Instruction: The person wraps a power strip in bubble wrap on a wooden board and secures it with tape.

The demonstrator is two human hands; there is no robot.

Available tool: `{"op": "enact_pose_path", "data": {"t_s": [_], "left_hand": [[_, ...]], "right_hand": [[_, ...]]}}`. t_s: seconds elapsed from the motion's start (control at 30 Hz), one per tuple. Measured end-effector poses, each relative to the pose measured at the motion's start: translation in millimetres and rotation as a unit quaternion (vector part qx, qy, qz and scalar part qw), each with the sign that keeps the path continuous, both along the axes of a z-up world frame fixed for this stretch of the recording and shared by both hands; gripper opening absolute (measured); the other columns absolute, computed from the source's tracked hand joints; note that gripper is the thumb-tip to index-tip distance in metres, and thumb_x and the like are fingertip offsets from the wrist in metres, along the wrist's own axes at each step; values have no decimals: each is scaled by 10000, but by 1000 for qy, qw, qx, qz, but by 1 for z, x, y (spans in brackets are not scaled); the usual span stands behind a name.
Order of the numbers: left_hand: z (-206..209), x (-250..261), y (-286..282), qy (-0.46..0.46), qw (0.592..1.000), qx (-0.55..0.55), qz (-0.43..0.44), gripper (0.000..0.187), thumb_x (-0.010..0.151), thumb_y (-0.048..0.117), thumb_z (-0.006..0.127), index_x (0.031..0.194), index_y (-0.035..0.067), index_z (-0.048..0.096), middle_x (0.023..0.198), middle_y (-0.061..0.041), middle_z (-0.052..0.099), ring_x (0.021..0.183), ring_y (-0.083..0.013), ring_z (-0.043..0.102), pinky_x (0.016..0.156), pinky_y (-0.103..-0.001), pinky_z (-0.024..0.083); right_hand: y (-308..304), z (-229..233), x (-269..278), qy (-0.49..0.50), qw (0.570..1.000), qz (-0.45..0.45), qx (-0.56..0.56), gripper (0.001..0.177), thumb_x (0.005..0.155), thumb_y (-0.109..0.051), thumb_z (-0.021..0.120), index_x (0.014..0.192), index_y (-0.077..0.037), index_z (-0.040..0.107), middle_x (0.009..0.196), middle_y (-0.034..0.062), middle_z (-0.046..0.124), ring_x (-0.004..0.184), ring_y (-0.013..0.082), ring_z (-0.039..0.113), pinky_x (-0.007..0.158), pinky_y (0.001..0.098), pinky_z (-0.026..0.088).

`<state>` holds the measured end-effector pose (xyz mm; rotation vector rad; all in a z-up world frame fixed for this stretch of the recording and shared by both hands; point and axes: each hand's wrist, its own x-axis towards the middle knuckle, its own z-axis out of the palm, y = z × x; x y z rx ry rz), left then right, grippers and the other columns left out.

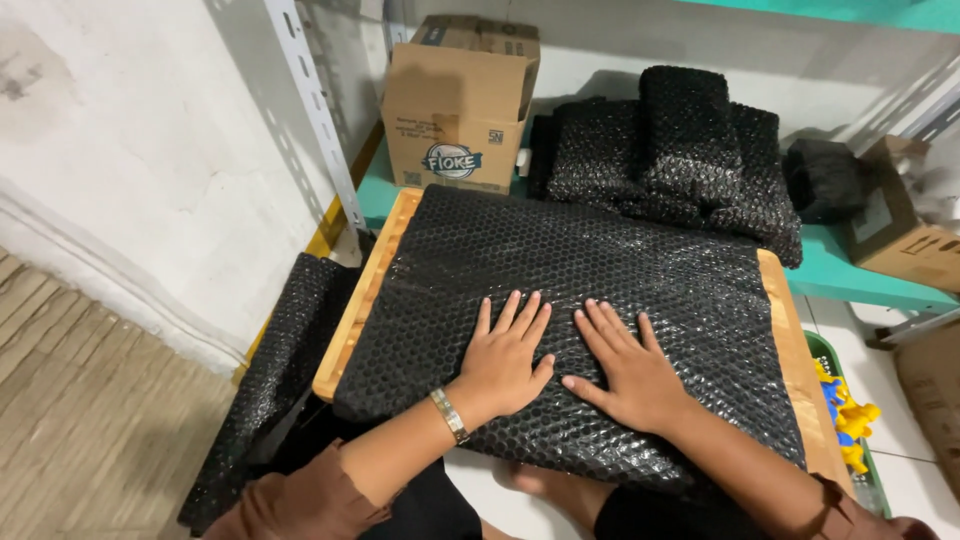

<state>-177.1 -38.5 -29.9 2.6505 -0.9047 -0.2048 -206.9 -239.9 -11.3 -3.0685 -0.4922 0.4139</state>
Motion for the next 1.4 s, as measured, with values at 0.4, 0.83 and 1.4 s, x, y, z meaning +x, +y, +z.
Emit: {"op": "enact_pose_path", "data": {"t_s": [0.4, 0.83, 1.4], "left_hand": [[3, -3, 1, 13, 1000, 2, 13, 668, 982, 367, 296, 1555, 41, 189, 1634, -184, 109, 1503, -386, 36, 1159, -617, -60], [16, -6, -1, 22, 999, 12, 20, 669, 978, 353, 295, 1553, 30, 182, 1631, -193, 114, 1505, -380, 32, 1162, -608, -71], [-21, 135, -68, -96, 989, -71, 89, 647, 1020, 476, 321, 1476, 24, 403, 1579, -195, 307, 1486, -379, 216, 1193, -560, 133]], "right_hand": [[-89, -12, -3, -19, 976, -204, -68, 859, 897, -800, 141, 1582, -288, 58, 1664, -47, 40, 1529, 133, 54, 1205, 557, 76], [-12, -6, 101, -152, 982, -109, 8, 824, 1004, -663, 165, 1551, -49, 214, 1633, 169, 172, 1525, 277, 131, 1187, 603, 48], [-42, -60, 161, -107, 972, -209, 13, 843, 995, -682, 81, 1572, -73, 165, 1648, 137, 120, 1531, 259, 73, 1223, 556, 24]]}}
